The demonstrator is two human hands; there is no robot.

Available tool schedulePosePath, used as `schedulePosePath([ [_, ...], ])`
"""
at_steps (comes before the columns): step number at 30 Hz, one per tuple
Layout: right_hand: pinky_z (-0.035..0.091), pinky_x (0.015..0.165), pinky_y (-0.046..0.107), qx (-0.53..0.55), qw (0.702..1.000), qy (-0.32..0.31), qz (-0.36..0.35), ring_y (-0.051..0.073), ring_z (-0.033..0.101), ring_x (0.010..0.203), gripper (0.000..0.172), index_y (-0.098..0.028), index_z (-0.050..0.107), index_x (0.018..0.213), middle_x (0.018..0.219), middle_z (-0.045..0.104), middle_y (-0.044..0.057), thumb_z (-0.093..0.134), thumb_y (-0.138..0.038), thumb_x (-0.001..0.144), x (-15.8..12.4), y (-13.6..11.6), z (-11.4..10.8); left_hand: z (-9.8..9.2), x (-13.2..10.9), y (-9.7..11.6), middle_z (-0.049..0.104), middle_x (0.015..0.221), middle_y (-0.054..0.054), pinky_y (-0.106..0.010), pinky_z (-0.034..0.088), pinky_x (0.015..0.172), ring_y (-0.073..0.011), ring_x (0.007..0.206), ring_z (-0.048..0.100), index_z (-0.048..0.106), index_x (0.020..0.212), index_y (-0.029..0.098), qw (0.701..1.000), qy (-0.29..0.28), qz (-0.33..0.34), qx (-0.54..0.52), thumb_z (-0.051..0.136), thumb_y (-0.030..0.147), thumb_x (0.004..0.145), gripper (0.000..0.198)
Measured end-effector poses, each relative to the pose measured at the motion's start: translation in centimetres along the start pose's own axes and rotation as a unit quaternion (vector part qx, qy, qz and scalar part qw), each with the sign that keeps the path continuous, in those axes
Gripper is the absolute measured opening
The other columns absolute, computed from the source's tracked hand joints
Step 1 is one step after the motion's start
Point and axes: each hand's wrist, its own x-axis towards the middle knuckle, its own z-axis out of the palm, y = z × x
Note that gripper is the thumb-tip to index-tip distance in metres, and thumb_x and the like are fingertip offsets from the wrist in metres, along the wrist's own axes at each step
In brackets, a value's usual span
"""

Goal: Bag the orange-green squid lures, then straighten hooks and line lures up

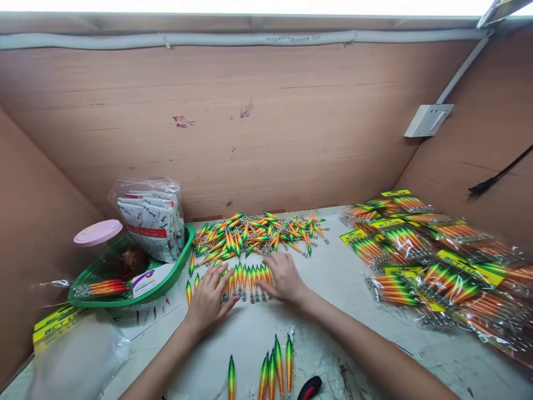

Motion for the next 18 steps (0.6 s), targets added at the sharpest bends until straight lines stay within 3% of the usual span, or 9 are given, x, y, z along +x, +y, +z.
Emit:
schedulePosePath([
  [3, 0.040, 0.078, 0.040, -0.032, 0.988, 0.032, 0.147, 0.025, 0.051, 0.091, 0.021, -0.017, 0.061, 0.093, 0.094, 0.059, 0.011, 0.045, -0.031, 0.093, -0.2, 6.0, -1.7, 0.5, 3.1, 2.3, 0.064, 0.110, -0.013, -0.041, 0.049, 0.087, -0.0266, 0.104, 0.057, 0.059, 0.118, 0.018, 0.998, 0.008, -0.052, -0.046, 0.045, 0.031, 0.091, 0.033],
  [6, 0.048, 0.078, 0.039, -0.052, 0.967, 0.027, 0.249, 0.020, 0.058, 0.091, 0.018, -0.016, 0.061, 0.098, 0.100, 0.061, 0.007, 0.051, -0.030, 0.093, 0.7, 11.2, -2.6, 2.0, 7.9, 4.7, 0.064, 0.099, -0.012, -0.038, 0.049, 0.079, -0.0253, 0.093, 0.057, 0.063, 0.110, 0.018, 0.995, -0.003, -0.088, -0.050, 0.044, 0.027, 0.091, 0.029],
  [8, 0.051, 0.080, 0.038, -0.053, 0.961, 0.006, 0.272, 0.018, 0.061, 0.092, 0.024, -0.016, 0.059, 0.108, 0.108, 0.061, 0.006, 0.055, -0.033, 0.092, 2.1, 12.9, -2.5, 3.4, 11.3, 6.0, 0.063, 0.093, -0.012, -0.039, 0.047, 0.075, -0.0265, 0.089, 0.055, 0.066, 0.102, 0.017, 0.992, -0.007, -0.116, -0.043, 0.047, 0.026, 0.089, 0.025],
  [13, 0.053, 0.083, 0.040, -0.049, 0.966, -0.044, 0.250, 0.019, 0.061, 0.098, 0.029, -0.017, 0.058, 0.116, 0.116, 0.060, 0.007, 0.056, -0.033, 0.092, 5.1, 12.7, -1.2, 6.6, 17.1, 7.9, 0.062, 0.088, -0.017, -0.049, 0.039, 0.079, -0.0337, 0.094, 0.049, 0.071, 0.085, 0.015, 0.982, -0.022, -0.185, -0.021, 0.057, 0.030, 0.082, 0.021],
  [18, 0.051, 0.086, 0.043, -0.033, 0.968, -0.068, 0.238, 0.021, 0.060, 0.102, 0.029, -0.017, 0.058, 0.116, 0.119, 0.059, 0.008, 0.057, -0.033, 0.092, 5.1, 11.7, -0.7, 8.2, 18.1, 8.9, 0.064, 0.084, -0.017, -0.050, 0.035, 0.081, -0.0326, 0.094, 0.049, 0.073, 0.085, 0.012, 0.971, -0.043, -0.230, -0.050, 0.052, 0.011, 0.081, 0.021],
])
